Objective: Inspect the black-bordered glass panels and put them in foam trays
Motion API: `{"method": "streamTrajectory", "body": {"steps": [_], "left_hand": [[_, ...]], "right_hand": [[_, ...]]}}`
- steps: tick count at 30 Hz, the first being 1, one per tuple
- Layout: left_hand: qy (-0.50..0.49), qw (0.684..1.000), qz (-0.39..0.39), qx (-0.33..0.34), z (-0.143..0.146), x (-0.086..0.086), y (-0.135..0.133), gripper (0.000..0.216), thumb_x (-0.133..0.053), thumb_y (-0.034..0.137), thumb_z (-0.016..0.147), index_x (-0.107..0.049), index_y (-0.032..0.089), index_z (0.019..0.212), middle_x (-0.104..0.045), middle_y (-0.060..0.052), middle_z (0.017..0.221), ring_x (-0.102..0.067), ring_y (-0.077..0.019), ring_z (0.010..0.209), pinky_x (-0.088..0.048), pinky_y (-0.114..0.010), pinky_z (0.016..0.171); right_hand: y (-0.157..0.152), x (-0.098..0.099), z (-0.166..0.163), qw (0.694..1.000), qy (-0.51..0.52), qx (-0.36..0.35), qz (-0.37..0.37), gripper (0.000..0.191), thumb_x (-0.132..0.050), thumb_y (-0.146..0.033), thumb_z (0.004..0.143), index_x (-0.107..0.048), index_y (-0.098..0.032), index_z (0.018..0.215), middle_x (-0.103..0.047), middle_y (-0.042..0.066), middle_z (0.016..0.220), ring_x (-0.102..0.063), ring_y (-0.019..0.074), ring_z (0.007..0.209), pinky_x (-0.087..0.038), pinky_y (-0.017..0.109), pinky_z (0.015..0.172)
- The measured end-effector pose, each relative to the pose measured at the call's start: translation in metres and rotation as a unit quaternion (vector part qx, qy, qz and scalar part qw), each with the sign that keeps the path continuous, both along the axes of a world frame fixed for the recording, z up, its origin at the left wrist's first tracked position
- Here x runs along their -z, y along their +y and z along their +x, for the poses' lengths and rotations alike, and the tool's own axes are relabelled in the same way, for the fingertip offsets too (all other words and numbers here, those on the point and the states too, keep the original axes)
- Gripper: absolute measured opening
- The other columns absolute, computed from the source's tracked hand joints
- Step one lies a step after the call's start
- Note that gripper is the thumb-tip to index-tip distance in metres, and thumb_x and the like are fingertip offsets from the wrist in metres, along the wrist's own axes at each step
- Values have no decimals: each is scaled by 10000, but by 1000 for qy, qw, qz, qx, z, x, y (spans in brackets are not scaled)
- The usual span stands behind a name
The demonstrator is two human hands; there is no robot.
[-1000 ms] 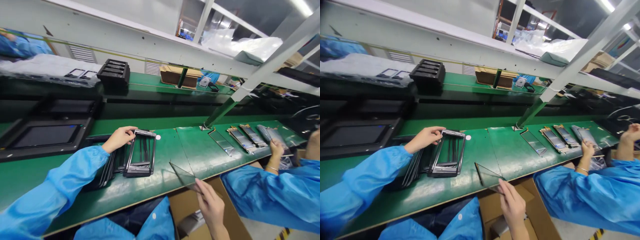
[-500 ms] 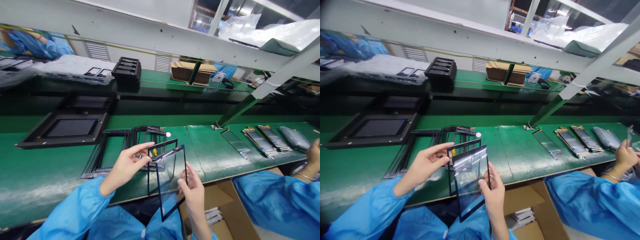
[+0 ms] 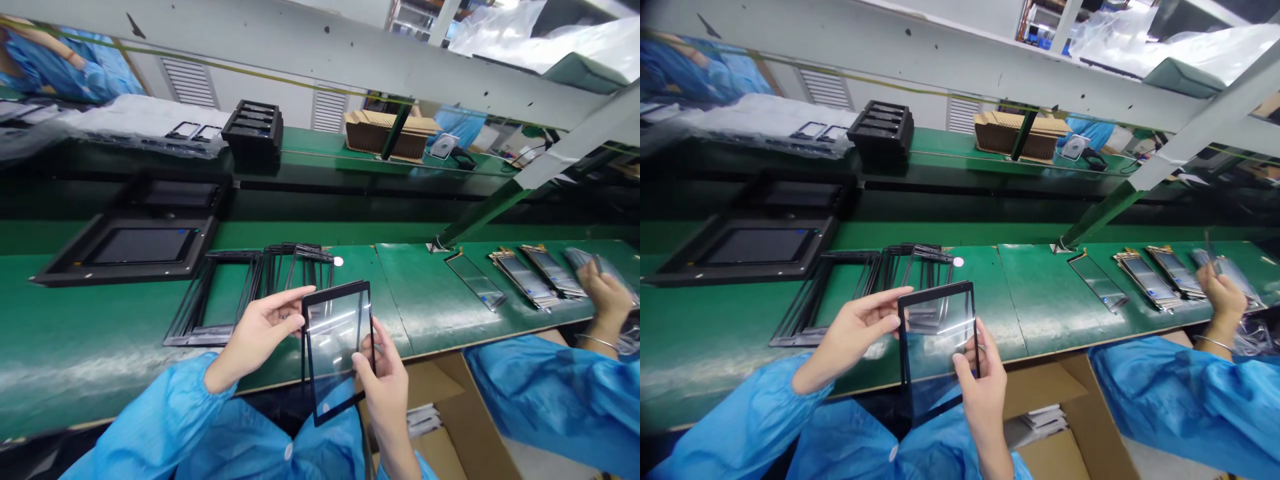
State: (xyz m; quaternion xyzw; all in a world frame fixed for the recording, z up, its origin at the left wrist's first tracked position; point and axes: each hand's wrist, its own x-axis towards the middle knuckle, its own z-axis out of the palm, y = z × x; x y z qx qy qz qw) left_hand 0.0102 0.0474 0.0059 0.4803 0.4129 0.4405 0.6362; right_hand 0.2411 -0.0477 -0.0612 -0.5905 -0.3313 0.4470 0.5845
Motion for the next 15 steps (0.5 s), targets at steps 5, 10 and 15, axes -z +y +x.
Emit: {"method": "streamTrajectory", "body": {"steps": [5, 10, 15], "left_hand": [[-28, 999, -25, 0, 1, 5, 0, 489, -892, 342, 855, -805, 242, 1325, -808, -58, 875, -717, -158, 738, -625, -220, 653], [-33, 999, -42, -9, 5, 4, -1, 503, -897, 327, 844, -802, 229, 1328, -798, -51, 869, -732, -159, 736, -635, -226, 644], [-64, 997, -44, -13, 6, 4, -1, 493, -908, 273, 834, -806, 256, 1315, -806, -46, 911, -757, -154, 753, -643, -211, 627]], "right_hand": [[-2, -5, -3, 1000, -12, 15, -17, 662, -870, -355, 829, -683, -239, 1454, -716, 30, 978, -661, 156, 784, -601, 269, 740], [0, -11, -7, 999, 1, 32, -24, 679, -892, -353, 786, -697, -243, 1428, -683, 4, 954, -625, 127, 729, -593, 261, 714], [1, -15, -11, 999, 7, 34, -40, 703, -882, -361, 780, -681, -241, 1442, -662, -5, 932, -598, 129, 702, -566, 258, 648]]}}
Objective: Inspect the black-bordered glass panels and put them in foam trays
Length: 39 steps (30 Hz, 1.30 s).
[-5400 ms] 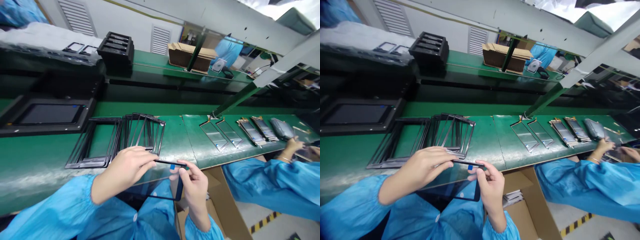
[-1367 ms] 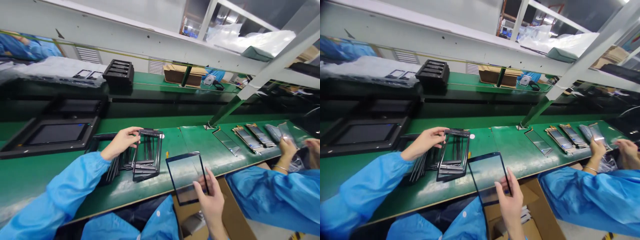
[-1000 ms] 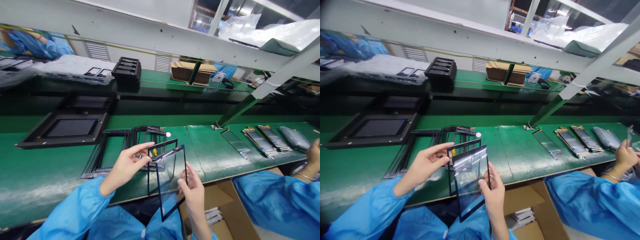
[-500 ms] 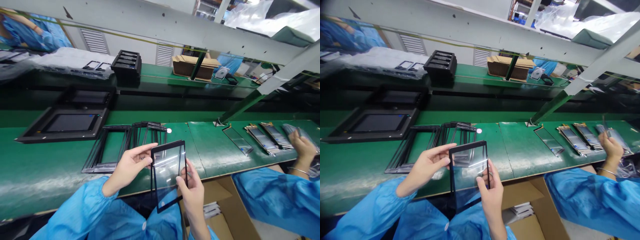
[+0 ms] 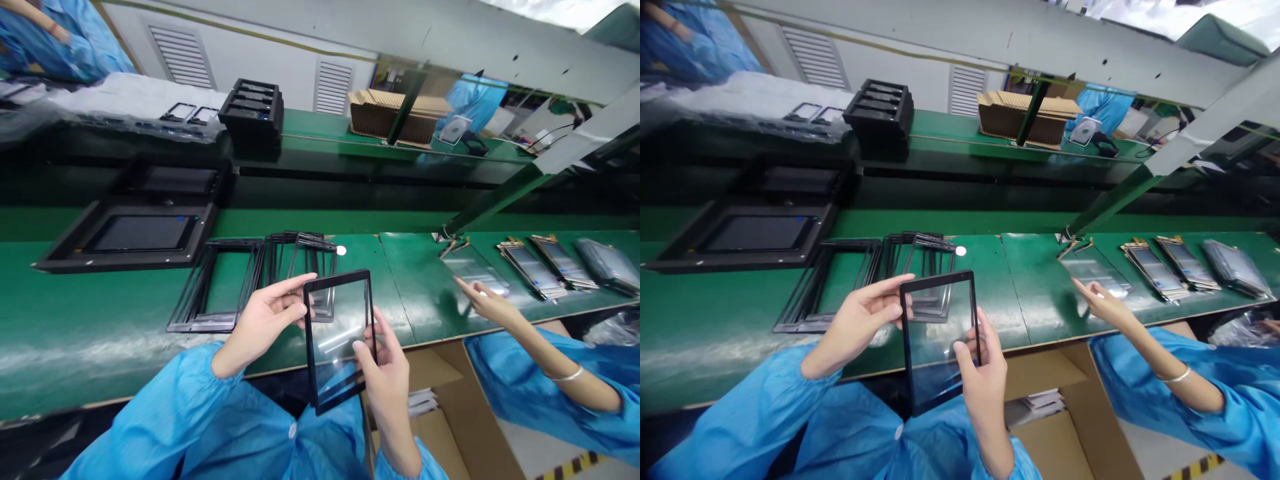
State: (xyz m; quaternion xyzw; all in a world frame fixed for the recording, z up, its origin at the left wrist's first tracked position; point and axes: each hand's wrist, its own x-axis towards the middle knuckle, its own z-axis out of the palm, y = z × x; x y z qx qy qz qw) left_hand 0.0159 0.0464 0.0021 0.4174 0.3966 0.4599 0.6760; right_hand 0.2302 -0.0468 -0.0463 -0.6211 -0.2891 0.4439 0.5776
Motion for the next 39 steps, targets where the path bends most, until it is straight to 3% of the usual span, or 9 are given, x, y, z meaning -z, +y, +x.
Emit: {"method": "streamTrajectory", "body": {"steps": [11, 16, 19, 21, 23, 26, 32, 35, 39], "left_hand": [[28, 1000, 3, -6, 3, 6, -1, 550, -887, 311, 866, -754, 239, 1395, -851, -88, 987, -785, -170, 805, -638, -198, 640], [96, 995, 6, -5, 3, -3, -4, 545, -876, 323, 851, -775, 149, 1357, -858, -118, 901, -800, -204, 786, -633, -209, 629], [130, 991, 23, 15, 3, -9, -7, 485, -856, 283, 841, -806, 146, 1304, -855, -102, 849, -800, -199, 747, -627, -204, 620], [145, 989, 29, 31, 2, -11, -9, 470, -834, 268, 847, -809, 153, 1302, -855, -91, 829, -804, -200, 734, -631, -208, 620], [158, 986, 32, 48, 1, -12, -10, 461, -818, 270, 856, -809, 162, 1304, -859, -88, 833, -814, -210, 759, -640, -214, 636], [177, 981, 39, 69, -1, -13, -12, 445, -800, 276, 868, -812, 178, 1302, -865, -89, 855, -826, -223, 814, -651, -218, 671], [205, 974, 53, 85, -9, -9, -10, 445, -795, 335, 881, -814, 184, 1299, -863, -92, 824, -829, -243, 761, -666, -241, 641], [242, 958, 113, 101, -12, -8, -9, 439, -745, 385, 932, -795, 221, 1336, -869, -117, 1082, -845, -280, 918, -693, -291, 740], [380, 863, 304, 133, -3, -19, -9, 504, -727, 333, 948, -710, 328, 1453, -668, -62, 1539, -672, -319, 1367, -587, -396, 1094]], "right_hand": [[-3, 12, -1, 997, -67, -16, 22, 669, -803, -385, 881, -618, -261, 1512, -653, 9, 983, -617, 146, 732, -585, 295, 694], [1, 9, 4, 964, -250, -8, 94, 593, -736, -374, 951, -603, -286, 1521, -576, 131, 1458, -611, 311, 1317, -540, 480, 1075], [15, -7, 16, 970, -205, -10, 127, 588, -676, -373, 1003, -536, -311, 1570, -487, 133, 1640, -564, 335, 1440, -477, 539, 1169], [26, -19, 24, 988, -100, -53, 108, 543, -659, -394, 1019, -569, -299, 1546, -693, 136, 1459, -740, 305, 1222, -570, 495, 1066], [34, -27, 30, 993, -30, -89, 77, 458, -690, -422, 1001, -682, -255, 1428, -855, 103, 1058, -826, 281, 950, -633, 448, 933], [37, -32, 29, 995, -13, -77, 68, 302, -750, -417, 955, -800, -225, 1183, -819, 38, 676, -831, 260, 772, -652, 388, 833], [29, -41, 21, 995, 3, -44, 87, 206, -792, -392, 913, -818, -216, 1015, -843, 52, 716, -815, 230, 600, -664, 317, 655], [26, -44, 17, 995, -2, -42, 88, 221, -786, -415, 927, -813, -212, 1008, -852, 65, 745, -815, 236, 586, -669, 315, 609], [27, -44, 6, 990, -7, -119, 78, 270, -828, -422, 902, -815, -218, 1078, -861, 56, 780, -841, 237, 682, -684, 315, 700]]}}
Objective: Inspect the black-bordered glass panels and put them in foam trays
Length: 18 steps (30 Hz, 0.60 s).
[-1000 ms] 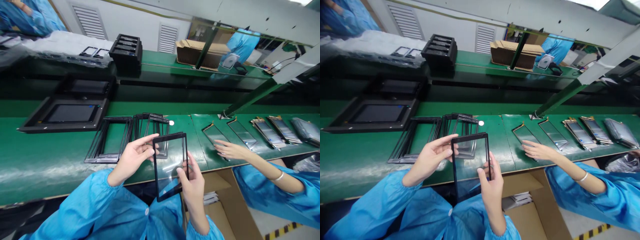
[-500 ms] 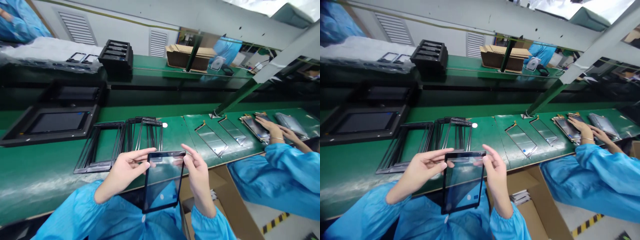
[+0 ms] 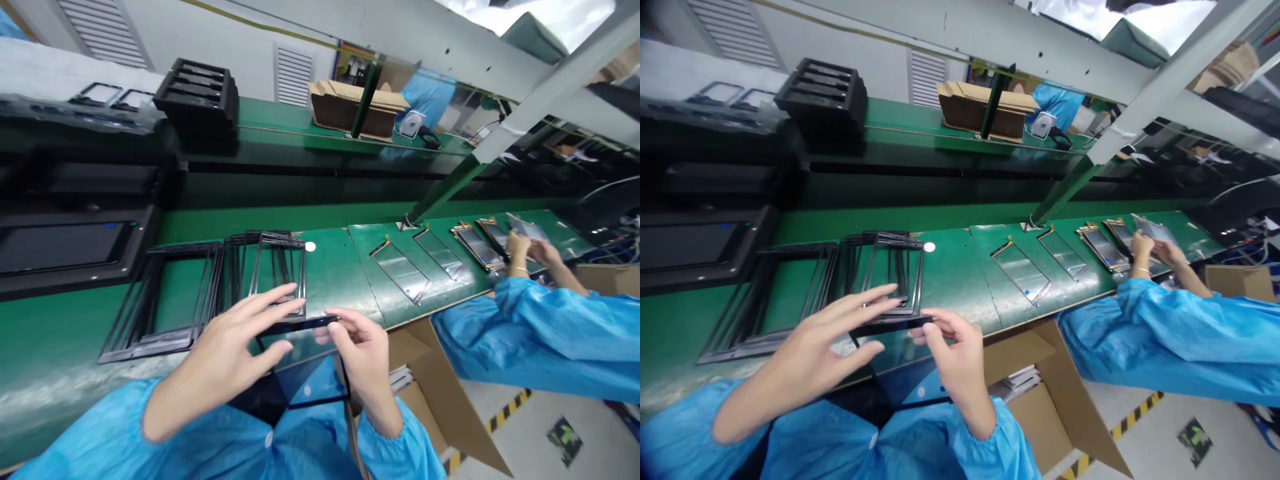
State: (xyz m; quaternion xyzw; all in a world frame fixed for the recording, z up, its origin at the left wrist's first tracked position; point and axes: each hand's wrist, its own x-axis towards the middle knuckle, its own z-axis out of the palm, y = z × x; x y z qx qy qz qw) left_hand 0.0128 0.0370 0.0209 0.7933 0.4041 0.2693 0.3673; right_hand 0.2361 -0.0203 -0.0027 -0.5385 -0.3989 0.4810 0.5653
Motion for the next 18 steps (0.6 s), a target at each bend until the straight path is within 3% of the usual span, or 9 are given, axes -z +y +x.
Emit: {"method": "streamTrajectory", "body": {"steps": [2, 4, 7, 10, 14, 18], "left_hand": [[42, 997, 5, 68, 7, -7, 0, 544, -677, 275, 971, -651, 344, 1510, -755, -42, 1422, -741, -284, 1264, -606, -371, 1046], [28, 993, -65, 91, 10, -12, 1, 491, -618, 254, 999, -661, 323, 1483, -851, -22, 1187, -831, -232, 988, -652, -295, 857], [-70, 979, -190, -10, 6, -10, 0, 346, -633, 341, 1009, -702, 260, 1338, -860, -37, 1004, -801, -199, 711, -619, -253, 616], [-183, 939, -260, -128, -1, -1, -5, 363, -696, 408, 981, -647, 221, 1288, -845, -76, 965, -763, -201, 652, -569, -250, 508], [-249, 913, -270, -180, -3, 14, -12, 422, -765, 421, 944, -600, 193, 1259, -834, -92, 929, -738, -191, 607, -564, -249, 474], [-265, 909, -254, -198, -3, 25, -15, 439, -780, 427, 938, -580, 192, 1250, -831, -87, 907, -749, -198, 590, -567, -249, 446]], "right_hand": [[2, 1, -1, 999, 22, -46, -14, 350, -888, -448, 838, -814, -223, 1096, -857, 40, 763, -842, 240, 697, -680, 314, 709], [3, 1, 8, 996, 31, -70, -39, 378, -873, -523, 840, -832, -214, 1055, -863, 54, 795, -846, 245, 732, -676, 315, 724], [1, 5, 33, 994, 0, -76, -82, 464, -736, -634, 936, -857, -188, 967, -870, 105, 856, -849, 249, 770, -670, 316, 739], [-5, 14, 51, 995, 11, -38, -90, 524, -735, -682, 913, -832, -171, 862, -848, 118, 756, -825, 260, 645, -667, 339, 653], [-9, 26, 47, 992, 78, 51, -87, 506, -801, -675, 857, -787, -170, 824, -812, 99, 650, -795, 280, 543, -658, 360, 551], [-11, 29, 38, 989, 91, 81, -80, 491, -808, -667, 852, -790, -177, 831, -800, 82, 628, -797, 288, 545, -657, 361, 544]]}}
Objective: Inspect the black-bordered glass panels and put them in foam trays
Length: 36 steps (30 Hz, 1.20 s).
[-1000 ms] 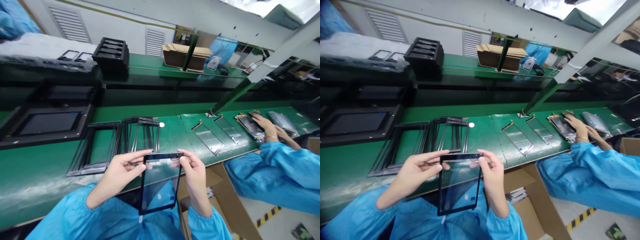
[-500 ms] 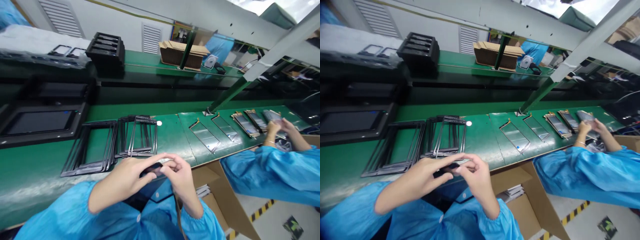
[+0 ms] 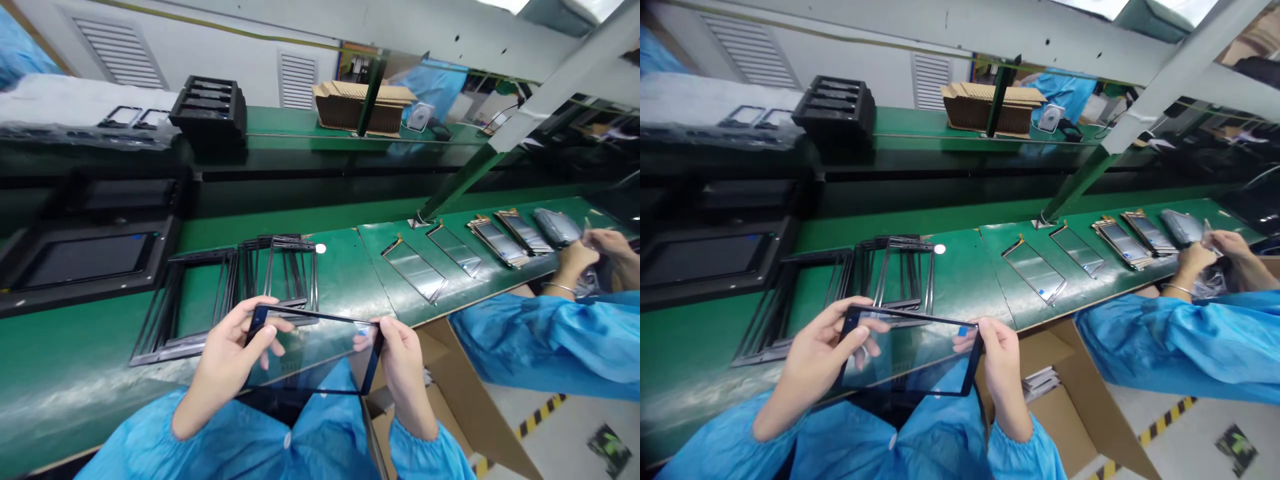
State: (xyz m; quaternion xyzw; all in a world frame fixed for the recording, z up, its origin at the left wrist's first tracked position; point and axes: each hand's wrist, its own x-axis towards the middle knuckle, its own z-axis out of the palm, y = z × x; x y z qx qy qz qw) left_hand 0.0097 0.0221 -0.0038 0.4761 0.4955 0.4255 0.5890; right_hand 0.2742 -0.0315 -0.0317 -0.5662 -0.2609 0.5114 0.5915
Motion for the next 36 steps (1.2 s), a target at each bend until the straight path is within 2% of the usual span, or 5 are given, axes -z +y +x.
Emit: {"method": "streamTrajectory", "body": {"steps": [17, 21, 24, 30, 36], "left_hand": [[7, 1000, -9, -24, -2, 1, -5, 423, -775, 450, 932, -596, 214, 1234, -831, -75, 921, -728, -197, 556, -565, -262, 427], [167, 975, 148, -9, -8, 2, 5, 509, -717, 379, 969, -590, 240, 1442, -687, -169, 1472, -765, -322, 1167, -662, -439, 926], [304, 892, 325, 78, -2, -9, 14, 486, -724, 314, 960, -681, 295, 1444, -664, -97, 1535, -593, -353, 1439, -346, -579, 1286], [300, 851, 361, 235, 12, -19, 26, 271, -621, 334, 1042, -872, 290, 1133, -878, -42, 1049, -833, -287, 944, -637, -424, 950], [276, 878, 302, 247, 13, -18, 18, 316, -626, 352, 1025, -833, 312, 1261, -853, -47, 1193, -814, -304, 1075, -625, -397, 980]], "right_hand": [[-6, -21, -10, 997, -61, 36, 29, 452, -786, -639, 871, -825, -209, 1008, -824, 60, 686, -795, 272, 558, -657, 353, 549], [-10, -25, -12, 993, -119, 16, 20, 388, -839, -554, 848, -827, -225, 1053, -837, 55, 724, -817, 277, 595, -692, 370, 599], [-14, -24, -19, 989, -145, 0, 26, 376, -812, -564, 877, -835, -219, 1025, -822, 49, 690, -825, 276, 594, -695, 350, 606], [-20, -17, -25, 986, -162, -17, 32, 350, -766, -528, 944, -831, -210, 1073, -843, 60, 738, -835, 270, 617, -698, 341, 620], [-10, -23, -30, 988, -129, -72, 36, 362, -774, -521, 935, -845, -211, 1108, -855, 66, 787, -836, 267, 642, -701, 361, 657]]}}
